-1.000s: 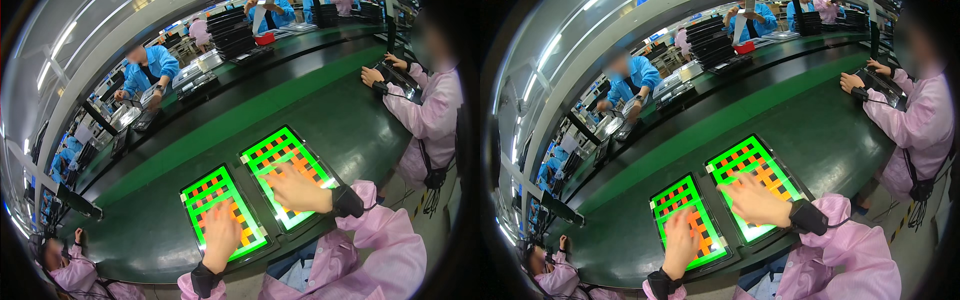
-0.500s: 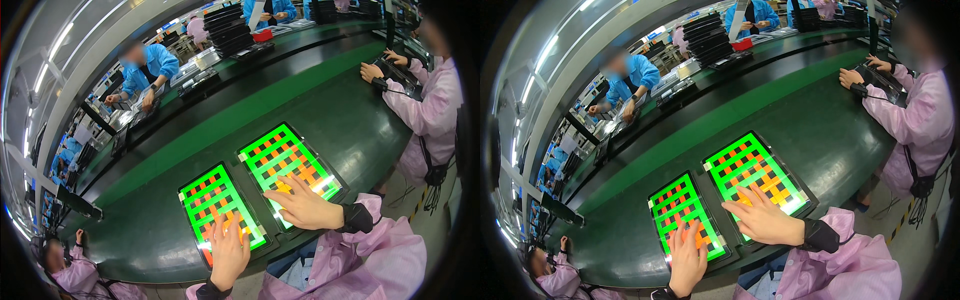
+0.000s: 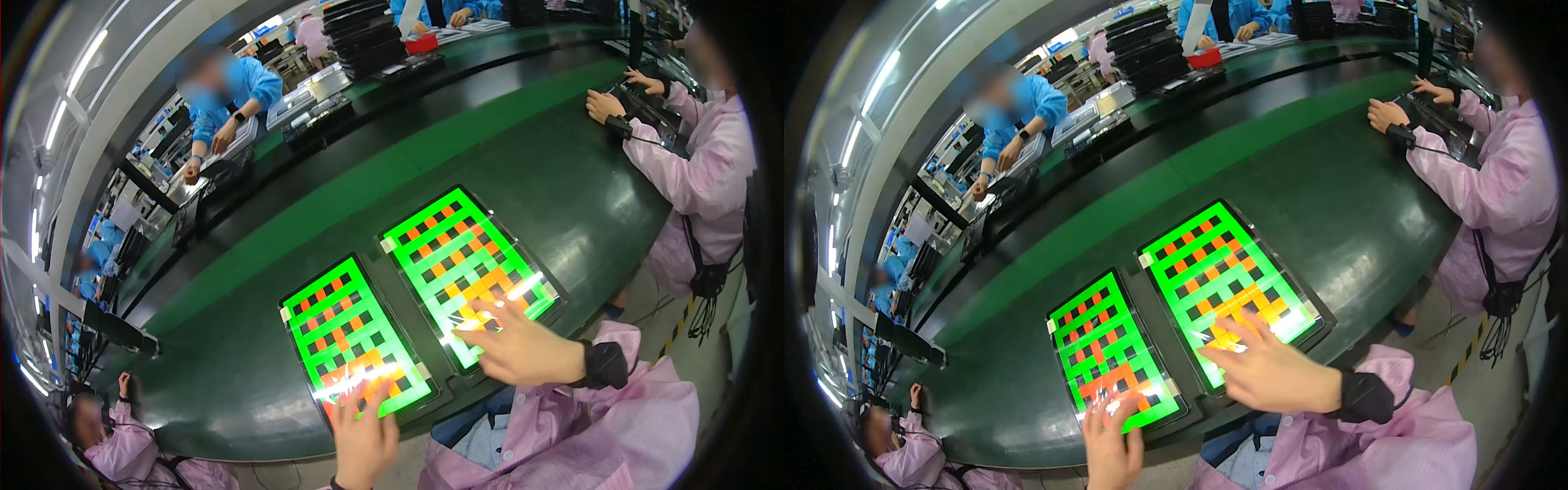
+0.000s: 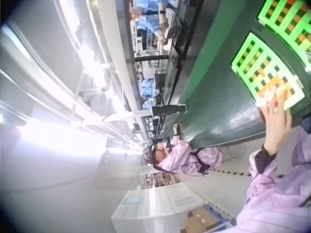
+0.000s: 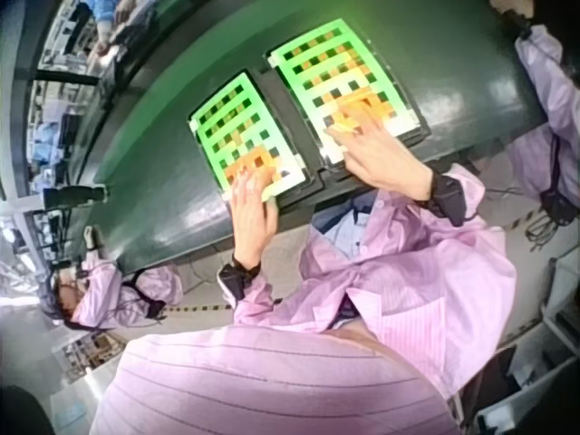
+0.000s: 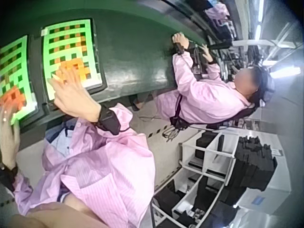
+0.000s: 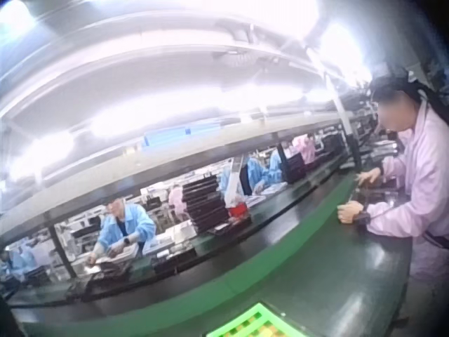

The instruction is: The worker performs quality control and functional testing on tablet screens by interacting with test software and patterns on an assembly line.

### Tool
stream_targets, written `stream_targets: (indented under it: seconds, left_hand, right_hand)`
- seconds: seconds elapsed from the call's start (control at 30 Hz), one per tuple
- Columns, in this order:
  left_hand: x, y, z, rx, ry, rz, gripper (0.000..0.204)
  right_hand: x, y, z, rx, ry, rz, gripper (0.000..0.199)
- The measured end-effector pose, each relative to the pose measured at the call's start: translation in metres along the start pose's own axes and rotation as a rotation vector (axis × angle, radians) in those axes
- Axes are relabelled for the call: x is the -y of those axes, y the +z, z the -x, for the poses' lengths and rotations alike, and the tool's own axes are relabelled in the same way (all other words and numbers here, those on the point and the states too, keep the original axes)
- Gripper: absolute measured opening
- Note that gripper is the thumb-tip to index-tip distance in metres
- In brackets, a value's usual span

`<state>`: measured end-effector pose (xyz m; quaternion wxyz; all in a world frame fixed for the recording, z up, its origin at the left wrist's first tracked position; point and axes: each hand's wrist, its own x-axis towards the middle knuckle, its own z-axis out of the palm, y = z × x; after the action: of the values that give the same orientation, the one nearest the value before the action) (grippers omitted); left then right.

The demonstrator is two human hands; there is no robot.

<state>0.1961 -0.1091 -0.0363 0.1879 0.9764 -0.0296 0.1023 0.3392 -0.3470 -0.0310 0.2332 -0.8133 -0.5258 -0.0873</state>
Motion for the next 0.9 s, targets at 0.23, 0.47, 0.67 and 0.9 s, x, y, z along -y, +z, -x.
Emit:
stream_targets:
  seconds: [0.23,0.47,0.67,0.9]
  left_hand:
    - [0.035,-0.023,0.039,-0.250,-0.252,-0.213,0.036]
    - [0.034,-0.026,0.010,-0.344,-0.191,-0.140,0.030]
    - [0.037,-0.018,0.052,-0.323,-0.124,-0.148,0.025]
    - [0.036,-0.029,0.039,-0.378,-0.110,-0.082,0.032]
  right_hand:
    - [-0.025,-0.022,0.036,-0.178,0.496,-0.079,0.035]
    - [-0.014,-0.021,0.025,-0.197,0.404,-0.137,0.038]
    - [-0.021,-0.016,0.034,-0.247,0.506,-0.254,0.036]
    - [-0.025,-0.013,0.026,-0.279,0.435,-0.223,0.034]
